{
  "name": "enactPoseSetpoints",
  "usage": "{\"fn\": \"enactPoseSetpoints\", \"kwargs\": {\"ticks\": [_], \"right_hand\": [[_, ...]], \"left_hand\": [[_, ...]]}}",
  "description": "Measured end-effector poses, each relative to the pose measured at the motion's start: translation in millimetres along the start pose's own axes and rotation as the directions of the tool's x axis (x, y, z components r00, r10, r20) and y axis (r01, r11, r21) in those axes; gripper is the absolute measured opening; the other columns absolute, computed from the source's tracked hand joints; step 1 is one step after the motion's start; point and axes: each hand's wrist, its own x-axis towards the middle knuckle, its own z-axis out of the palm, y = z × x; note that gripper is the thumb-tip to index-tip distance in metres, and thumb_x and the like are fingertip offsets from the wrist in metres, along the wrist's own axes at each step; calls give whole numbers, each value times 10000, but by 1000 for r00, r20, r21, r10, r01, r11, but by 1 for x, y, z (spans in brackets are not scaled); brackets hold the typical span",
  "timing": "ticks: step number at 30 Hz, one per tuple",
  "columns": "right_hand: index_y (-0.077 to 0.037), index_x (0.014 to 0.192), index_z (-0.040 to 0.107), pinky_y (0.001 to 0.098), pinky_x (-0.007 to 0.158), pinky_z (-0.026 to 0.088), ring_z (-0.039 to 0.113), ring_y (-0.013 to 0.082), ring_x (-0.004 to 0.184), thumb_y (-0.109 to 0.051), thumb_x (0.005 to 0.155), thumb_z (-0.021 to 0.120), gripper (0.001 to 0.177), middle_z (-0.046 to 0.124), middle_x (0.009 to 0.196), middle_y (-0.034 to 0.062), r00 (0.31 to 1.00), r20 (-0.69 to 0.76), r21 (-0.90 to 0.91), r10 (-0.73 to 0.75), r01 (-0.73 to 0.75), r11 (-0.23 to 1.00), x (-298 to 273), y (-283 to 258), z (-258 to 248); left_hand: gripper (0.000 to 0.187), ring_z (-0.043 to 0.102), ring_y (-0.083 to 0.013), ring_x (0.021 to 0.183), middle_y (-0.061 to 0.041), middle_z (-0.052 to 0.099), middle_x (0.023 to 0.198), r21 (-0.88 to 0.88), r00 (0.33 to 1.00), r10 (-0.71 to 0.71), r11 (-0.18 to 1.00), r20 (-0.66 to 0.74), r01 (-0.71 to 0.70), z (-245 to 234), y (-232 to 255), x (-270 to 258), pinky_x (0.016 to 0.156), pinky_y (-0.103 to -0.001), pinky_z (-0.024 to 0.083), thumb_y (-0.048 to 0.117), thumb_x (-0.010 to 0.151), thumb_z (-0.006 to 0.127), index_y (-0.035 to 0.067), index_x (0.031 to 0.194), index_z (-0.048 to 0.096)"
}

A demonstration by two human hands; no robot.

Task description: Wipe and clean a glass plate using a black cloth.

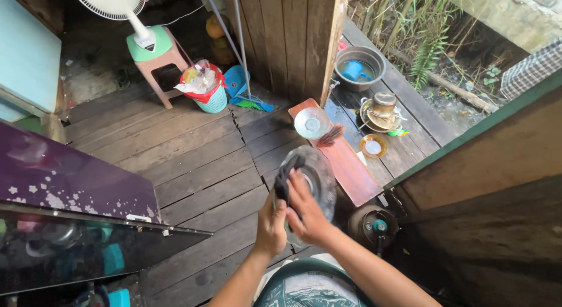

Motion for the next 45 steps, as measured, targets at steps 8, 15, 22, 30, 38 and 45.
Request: {"fn": "enactPoseSetpoints", "kwargs": {"ticks": [8,15,22,30,38,45], "right_hand": [[-6,1552,376,495,1241,162,157,448,1559,-270,996,532,635,223,1677,233,967,-199,-429,157,-230,873,-24,21,-3],[27,1597,266,503,1260,143,119,482,1571,-340,1028,482,710,106,1695,273,1000,8,-55,-12,13,998,-27,25,17],[-11,1601,269,527,1256,73,74,479,1571,-338,994,524,735,115,1713,235,950,-225,-432,217,-297,851,-16,37,4],[24,1625,160,492,1264,107,90,486,1585,-289,1002,505,778,78,1713,280,996,-75,-12,40,-41,999,-27,6,25],[23,1584,298,493,1277,160,159,461,1585,-248,987,527,695,167,1701,286,941,-326,-404,93,-228,886,-21,30,0],[49,1600,252,493,1268,144,107,488,1583,-209,993,504,706,97,1697,310,998,-37,-51,-58,56,997,-31,-5,16]], "left_hand": [[785,668,-371,1139,-237,622,1407,-3,982,-184,983,-30,184,-8,4,5,924,-417,526,505,1021,398,1,1618,321],[691,527,-342,1423,-272,544,1525,54,1000,-9,998,-15,9,4,-4,-13,1152,-382,408,466,1108,410,-74,1541,403],[702,571,-474,953,-320,617,1203,-30,917,-400,916,-13,399,-9,-17,-17,727,-386,454,445,1034,452,80,1626,354],[686,607,-284,1363,-220,615,1480,90,998,-57,994,-20,59,1,1,-13,1076,-331,480,490,1090,397,-11,1559,412],[740,694,-294,1077,-204,663,1360,-62,973,-232,971,11,232,-7,-2,-4,878,-335,542,505,998,428,73,1594,347],[662,625,-312,1320,-235,647,1428,22,999,0,1000,-44,1,0,-8,-6,1074,-342,478,458,1098,457,-31,1543,429]]}}
